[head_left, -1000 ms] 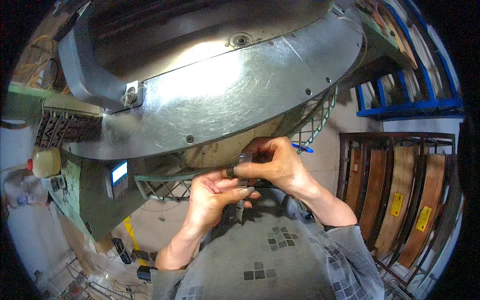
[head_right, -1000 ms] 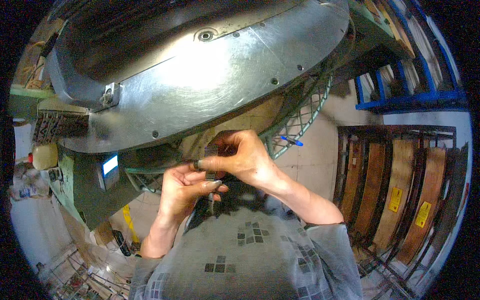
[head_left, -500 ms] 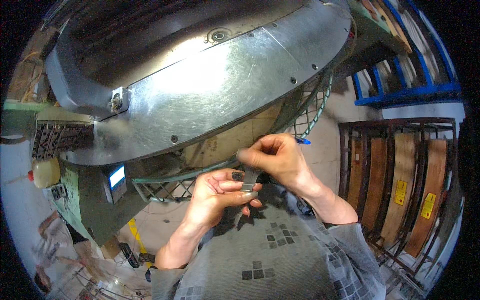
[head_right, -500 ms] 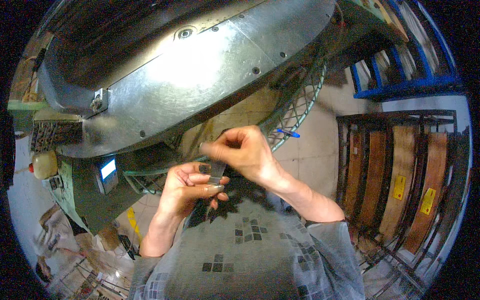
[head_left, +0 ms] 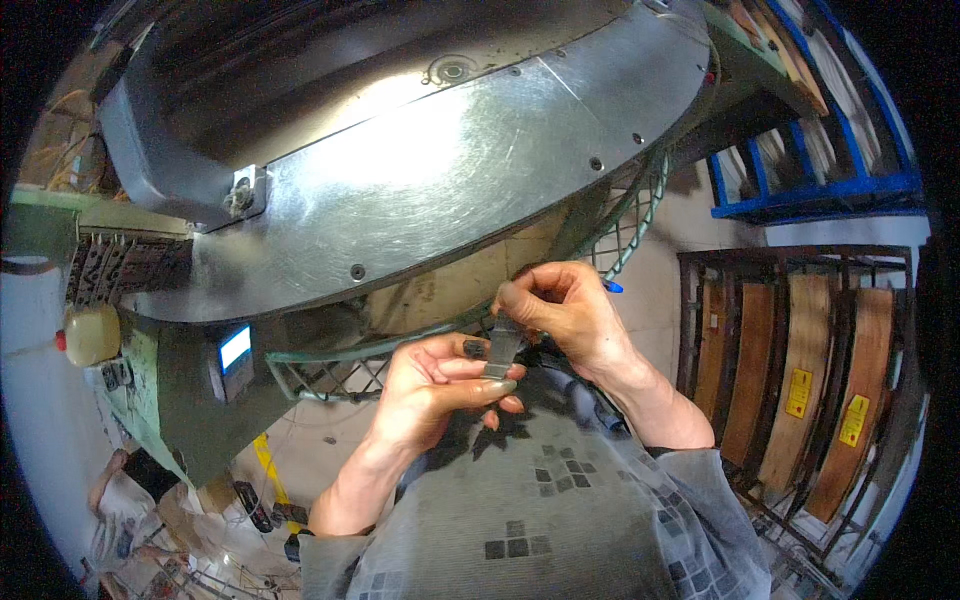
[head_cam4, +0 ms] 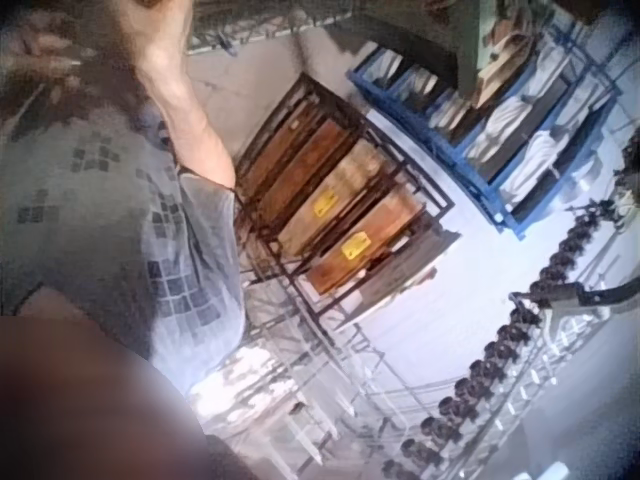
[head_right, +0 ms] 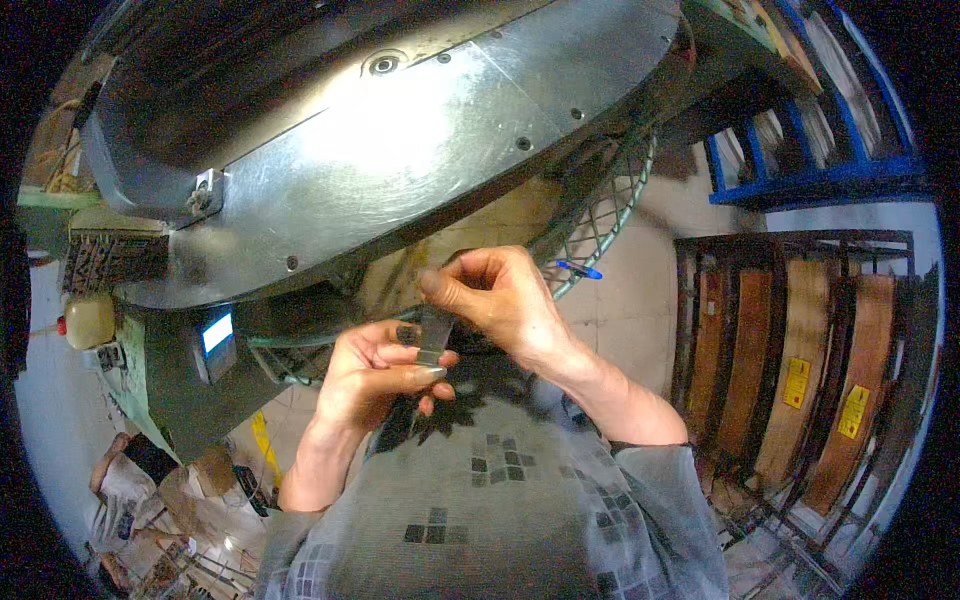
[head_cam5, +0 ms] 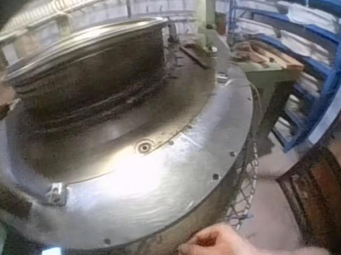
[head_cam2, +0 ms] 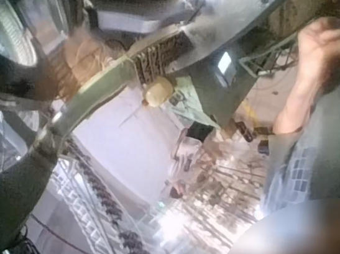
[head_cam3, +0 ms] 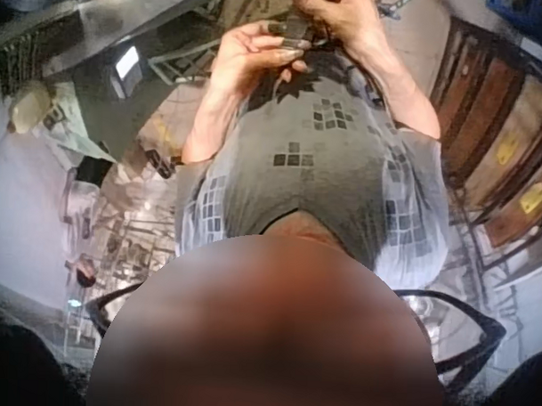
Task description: The person repeatedly picks up small metal strips from a tray, peels off backing, and adheres them to the rim of a large circular metal component. The person uses both hands to position and press each strip into place around the circumference.
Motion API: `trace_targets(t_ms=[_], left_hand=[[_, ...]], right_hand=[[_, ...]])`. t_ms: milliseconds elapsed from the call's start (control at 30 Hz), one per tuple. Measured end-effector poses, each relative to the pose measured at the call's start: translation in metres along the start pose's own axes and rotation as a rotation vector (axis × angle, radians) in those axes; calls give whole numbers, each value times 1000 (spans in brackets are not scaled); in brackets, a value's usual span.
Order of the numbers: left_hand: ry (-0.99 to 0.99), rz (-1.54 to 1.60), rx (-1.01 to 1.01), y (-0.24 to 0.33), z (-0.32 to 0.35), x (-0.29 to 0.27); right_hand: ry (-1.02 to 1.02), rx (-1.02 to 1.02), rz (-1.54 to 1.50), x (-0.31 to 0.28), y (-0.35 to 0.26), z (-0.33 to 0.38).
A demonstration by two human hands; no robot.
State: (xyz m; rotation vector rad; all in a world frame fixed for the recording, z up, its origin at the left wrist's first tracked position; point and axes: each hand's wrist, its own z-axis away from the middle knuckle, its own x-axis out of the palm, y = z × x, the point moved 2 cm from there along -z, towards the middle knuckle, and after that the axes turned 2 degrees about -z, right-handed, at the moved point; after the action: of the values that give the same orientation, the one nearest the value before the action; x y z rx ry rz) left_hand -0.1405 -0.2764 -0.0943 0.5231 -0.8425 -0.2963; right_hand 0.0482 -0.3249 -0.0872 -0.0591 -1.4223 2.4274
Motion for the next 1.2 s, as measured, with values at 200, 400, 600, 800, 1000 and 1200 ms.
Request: trace_targets(t_ms=[200, 400, 600, 800, 1000, 1200], left_hand=[[16, -6, 35, 1, 1, -3], [159, 34, 232, -1, 5, -3], [233, -35, 340, 2, -1, -7], [218, 66, 279, 12, -3, -11], [231, 0, 282, 11, -4, -8], [181, -123, 284, 1, -3, 13]], right_hand=[[-149, -31, 68, 11, -4, -2], [-193, -8, 144, 20, 2, -11], [-257, -126, 37, 36, 7, -35], [-237, -75, -56, 44, 0, -44], [-218, -66, -52, 42, -4, -34], [-201, 9, -25, 10, -13, -12]])
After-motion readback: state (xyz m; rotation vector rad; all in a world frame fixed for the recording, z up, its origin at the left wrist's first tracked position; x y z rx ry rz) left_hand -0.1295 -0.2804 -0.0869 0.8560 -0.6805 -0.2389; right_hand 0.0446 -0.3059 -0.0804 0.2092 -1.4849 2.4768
